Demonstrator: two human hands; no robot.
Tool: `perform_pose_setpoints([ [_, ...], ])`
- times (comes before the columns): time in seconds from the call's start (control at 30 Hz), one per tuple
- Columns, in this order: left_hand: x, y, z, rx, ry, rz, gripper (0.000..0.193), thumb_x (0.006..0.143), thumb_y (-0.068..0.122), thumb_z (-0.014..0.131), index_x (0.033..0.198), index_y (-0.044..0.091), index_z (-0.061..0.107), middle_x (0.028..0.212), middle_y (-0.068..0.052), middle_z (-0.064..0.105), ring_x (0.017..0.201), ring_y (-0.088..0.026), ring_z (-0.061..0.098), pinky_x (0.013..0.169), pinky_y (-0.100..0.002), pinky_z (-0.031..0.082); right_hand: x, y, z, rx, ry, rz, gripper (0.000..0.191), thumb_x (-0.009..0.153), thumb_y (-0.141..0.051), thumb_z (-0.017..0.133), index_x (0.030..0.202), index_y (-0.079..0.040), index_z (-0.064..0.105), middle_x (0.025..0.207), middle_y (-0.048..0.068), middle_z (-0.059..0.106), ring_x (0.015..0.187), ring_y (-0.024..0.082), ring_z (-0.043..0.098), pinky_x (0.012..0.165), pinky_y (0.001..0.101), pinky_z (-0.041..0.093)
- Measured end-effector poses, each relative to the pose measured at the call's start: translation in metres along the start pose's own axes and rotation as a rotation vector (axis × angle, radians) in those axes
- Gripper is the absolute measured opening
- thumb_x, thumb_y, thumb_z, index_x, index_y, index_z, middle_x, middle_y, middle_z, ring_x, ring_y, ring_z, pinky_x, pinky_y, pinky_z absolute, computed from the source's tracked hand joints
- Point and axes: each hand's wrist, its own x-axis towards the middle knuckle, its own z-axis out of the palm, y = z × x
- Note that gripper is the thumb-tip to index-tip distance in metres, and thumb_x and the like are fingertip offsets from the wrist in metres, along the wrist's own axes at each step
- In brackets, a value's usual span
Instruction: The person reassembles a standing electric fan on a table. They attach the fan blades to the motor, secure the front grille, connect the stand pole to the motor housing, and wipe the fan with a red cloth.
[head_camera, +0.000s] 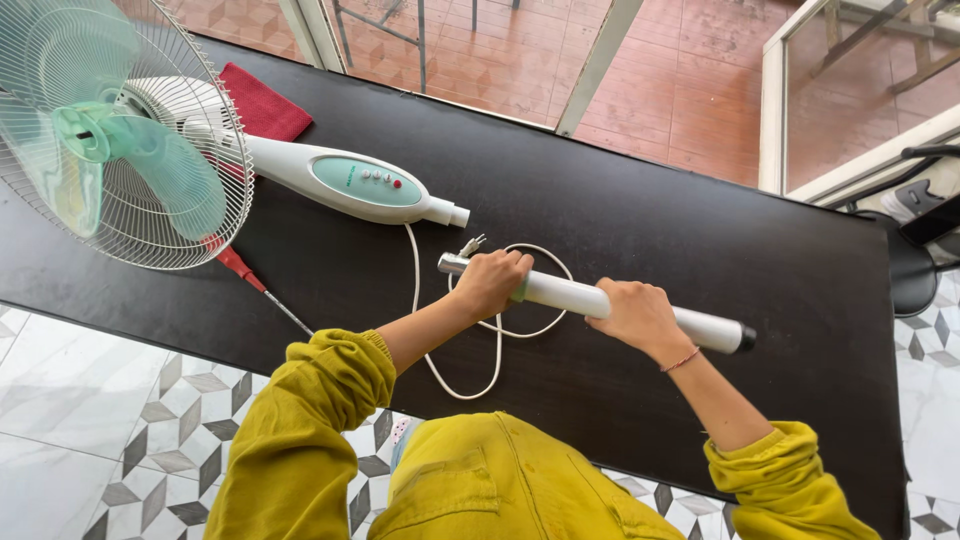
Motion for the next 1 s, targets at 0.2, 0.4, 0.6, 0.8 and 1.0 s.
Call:
perform_pose_setpoints([
  [0.2,0.013,0.006,-0.014,-0.295,-0.448,-0.213,0.057,0.060,0.031,0.088,0.110,0.010,0.069,0.097,-0.011,0.075,0.089,-0.030,0.074,0.078,-0.041,0.060,0.009,0.024,0.004,-0.146,0.401,-0.357,0.021,0.074,-0.021,0.079,0.087,-0.011,0.066,0.070,0.002,0.068,0.067,0.022,0.070,0.064,0.0380,0.055],
  [0.4,0.013,0.013,-0.013,-0.209,-0.344,-0.220,0.054,0.064,0.030,0.087,0.109,0.008,0.067,0.092,-0.012,0.075,0.083,-0.030,0.075,0.072,-0.042,0.060,0.014,0.027,0.012,-0.046,-0.038,-0.068,0.025,0.074,-0.032,0.079,0.089,-0.014,0.069,0.073,0.005,0.072,0.072,0.027,0.073,0.068,0.0403,0.057],
  [0.6,0.000,0.011,0.001,-0.166,-0.026,-0.096,0.050,0.062,0.022,0.092,0.099,0.004,0.064,0.088,-0.011,0.072,0.079,-0.027,0.073,0.065,-0.039,0.059,0.022,0.031,0.002,0.138,-0.330,-0.025,0.030,0.063,-0.033,0.075,0.086,-0.013,0.076,0.077,0.010,0.075,0.075,0.030,0.073,0.073,0.0411,0.059],
  [0.8,-0.016,-0.001,0.013,-0.152,-0.010,-0.105,0.053,0.066,0.022,0.092,0.106,0.006,0.061,0.095,-0.008,0.071,0.087,-0.024,0.072,0.071,-0.037,0.060,0.032,0.018,0.004,0.133,-0.428,-0.022,0.035,0.062,-0.035,0.075,0.090,-0.014,0.076,0.080,0.009,0.076,0.077,0.030,0.074,0.075,0.0405,0.059],
  [1.0,-0.017,-0.048,-0.012,0.111,-0.244,-0.159,0.131,0.051,0.035,0.100,0.153,0.020,0.020,0.148,-0.018,0.031,0.139,-0.037,0.032,0.110,-0.057,0.035,0.047,0.012,0.029,0.050,-0.338,0.054,0.040,0.067,-0.041,0.077,0.099,-0.017,0.074,0.082,0.010,0.075,0.081,0.033,0.073,0.073,0.0455,0.058],
])
